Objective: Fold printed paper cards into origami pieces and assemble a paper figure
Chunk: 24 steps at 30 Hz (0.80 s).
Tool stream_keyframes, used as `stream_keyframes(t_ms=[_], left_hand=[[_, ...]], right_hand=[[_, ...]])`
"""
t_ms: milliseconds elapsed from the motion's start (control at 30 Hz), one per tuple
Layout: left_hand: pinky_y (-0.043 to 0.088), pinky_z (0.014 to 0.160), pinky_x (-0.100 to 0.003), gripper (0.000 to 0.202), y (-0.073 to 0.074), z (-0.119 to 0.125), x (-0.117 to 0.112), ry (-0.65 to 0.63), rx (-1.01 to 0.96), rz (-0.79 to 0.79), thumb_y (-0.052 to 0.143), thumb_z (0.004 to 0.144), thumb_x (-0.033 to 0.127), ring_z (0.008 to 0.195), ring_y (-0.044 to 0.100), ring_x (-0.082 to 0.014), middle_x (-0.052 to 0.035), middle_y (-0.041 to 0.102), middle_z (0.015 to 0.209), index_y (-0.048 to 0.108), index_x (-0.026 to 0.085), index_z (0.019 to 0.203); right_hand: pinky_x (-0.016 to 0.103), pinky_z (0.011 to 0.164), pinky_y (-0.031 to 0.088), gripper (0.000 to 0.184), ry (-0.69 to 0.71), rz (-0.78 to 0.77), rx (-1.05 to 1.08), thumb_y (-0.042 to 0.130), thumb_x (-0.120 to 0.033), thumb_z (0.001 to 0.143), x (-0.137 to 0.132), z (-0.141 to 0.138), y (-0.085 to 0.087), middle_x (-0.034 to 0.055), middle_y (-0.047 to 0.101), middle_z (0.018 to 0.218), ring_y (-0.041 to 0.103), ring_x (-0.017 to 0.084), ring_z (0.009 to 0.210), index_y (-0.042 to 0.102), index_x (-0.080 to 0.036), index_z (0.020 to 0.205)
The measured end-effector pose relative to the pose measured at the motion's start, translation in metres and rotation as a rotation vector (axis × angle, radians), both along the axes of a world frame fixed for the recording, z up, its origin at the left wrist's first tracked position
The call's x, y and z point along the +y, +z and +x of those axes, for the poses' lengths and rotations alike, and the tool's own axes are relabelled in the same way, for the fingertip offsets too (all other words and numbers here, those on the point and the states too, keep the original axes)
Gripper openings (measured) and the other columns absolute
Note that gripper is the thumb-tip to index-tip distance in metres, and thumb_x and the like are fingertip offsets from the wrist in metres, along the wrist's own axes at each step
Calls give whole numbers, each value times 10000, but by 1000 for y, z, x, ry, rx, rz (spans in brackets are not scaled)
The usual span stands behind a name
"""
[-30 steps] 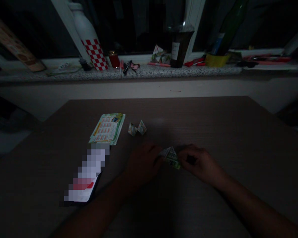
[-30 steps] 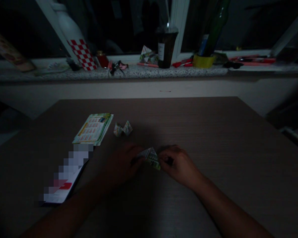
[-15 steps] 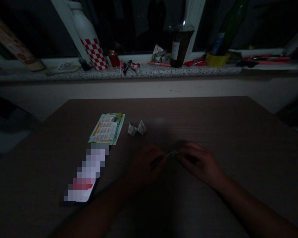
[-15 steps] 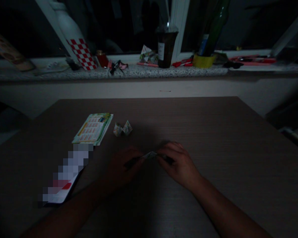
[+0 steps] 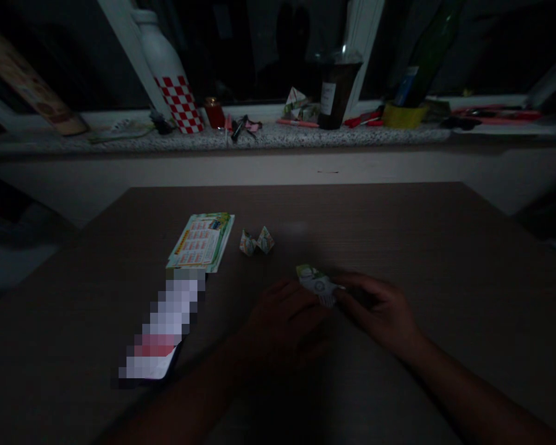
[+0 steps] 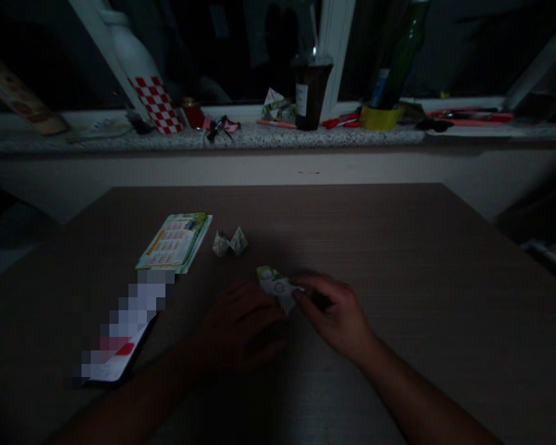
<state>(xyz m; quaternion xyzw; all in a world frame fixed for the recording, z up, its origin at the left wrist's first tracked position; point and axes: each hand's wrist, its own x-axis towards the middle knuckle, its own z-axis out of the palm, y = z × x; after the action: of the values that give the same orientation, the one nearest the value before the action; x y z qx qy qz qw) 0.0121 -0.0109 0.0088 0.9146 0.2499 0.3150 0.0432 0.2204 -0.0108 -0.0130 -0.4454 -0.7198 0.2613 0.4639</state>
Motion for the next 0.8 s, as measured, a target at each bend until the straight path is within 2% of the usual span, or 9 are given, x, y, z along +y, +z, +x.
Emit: stream_keyframes(t_ms=[100, 200, 333, 400, 533, 700, 800], left_hand=[[467, 794, -363, 188, 1, -6, 2, 22, -74, -20, 595, 817, 219, 852, 581, -189, -64, 646, 921, 596, 177, 1000], [452, 847, -382, 256, -1, -9, 5, 27, -70, -56, 567, 810, 160, 948, 568, -206, -88, 623, 1029, 582, 182, 1065], [387, 967, -432, 364, -4, -7, 9, -28, 110, -195, 605, 802, 243, 1140, 497, -252, -112, 562, 1210, 565, 190, 1160], [382, 977, -429, 389, -6, -5, 10, -35, 201, -273, 633, 794, 292, 1156, 488, -258, -100, 556, 1238, 569, 207, 1169], [413, 928, -420, 339, -8, -6, 13, -25, 297, -316, 637, 801, 348, 1075, 525, -259, -83, 591, 1172, 604, 208, 1107], [423, 878, -398, 258, -9, -6, 15, -1, 354, -291, 587, 847, 359, 989, 536, -240, -80, 600, 1069, 620, 186, 1036], [420, 869, -389, 254, -8, -6, 15, -7, 386, -305, 543, 881, 376, 979, 532, -236, -76, 597, 1048, 621, 187, 1032]], right_hand=[[263, 637, 542, 134, -6, -61, -38, 566, -217, 868, 1, 4, -2, 44, 716, 862, 671, 171, 752, 646, -193, 972], [243, 589, 504, 101, 67, -80, -130, 505, -199, 892, 3, 6, -3, 29, 661, 787, 624, 150, 697, 594, -193, 938], [308, 700, 477, 101, 186, 4, -314, 542, -126, 842, 8, 3, -4, 27, 634, 790, 596, 166, 740, 580, -192, 908], [362, 779, 461, 132, 213, 34, -387, 572, -120, 828, 11, 1, -5, 46, 649, 851, 599, 192, 814, 591, -187, 940], [421, 858, 441, 233, 198, 57, -449, 607, -139, 831, 13, 1, -6, 87, 650, 1000, 584, 234, 959, 599, -192, 1057], [408, 861, 449, 211, 286, 51, -456, 631, -162, 831, 9, 4, -3, 67, 665, 970, 589, 222, 956, 638, -200, 1039], [402, 900, 439, 286, 332, -13, -494, 701, -215, 778, 5, 7, 3, 63, 660, 1016, 572, 229, 1012, 648, -205, 1059]])
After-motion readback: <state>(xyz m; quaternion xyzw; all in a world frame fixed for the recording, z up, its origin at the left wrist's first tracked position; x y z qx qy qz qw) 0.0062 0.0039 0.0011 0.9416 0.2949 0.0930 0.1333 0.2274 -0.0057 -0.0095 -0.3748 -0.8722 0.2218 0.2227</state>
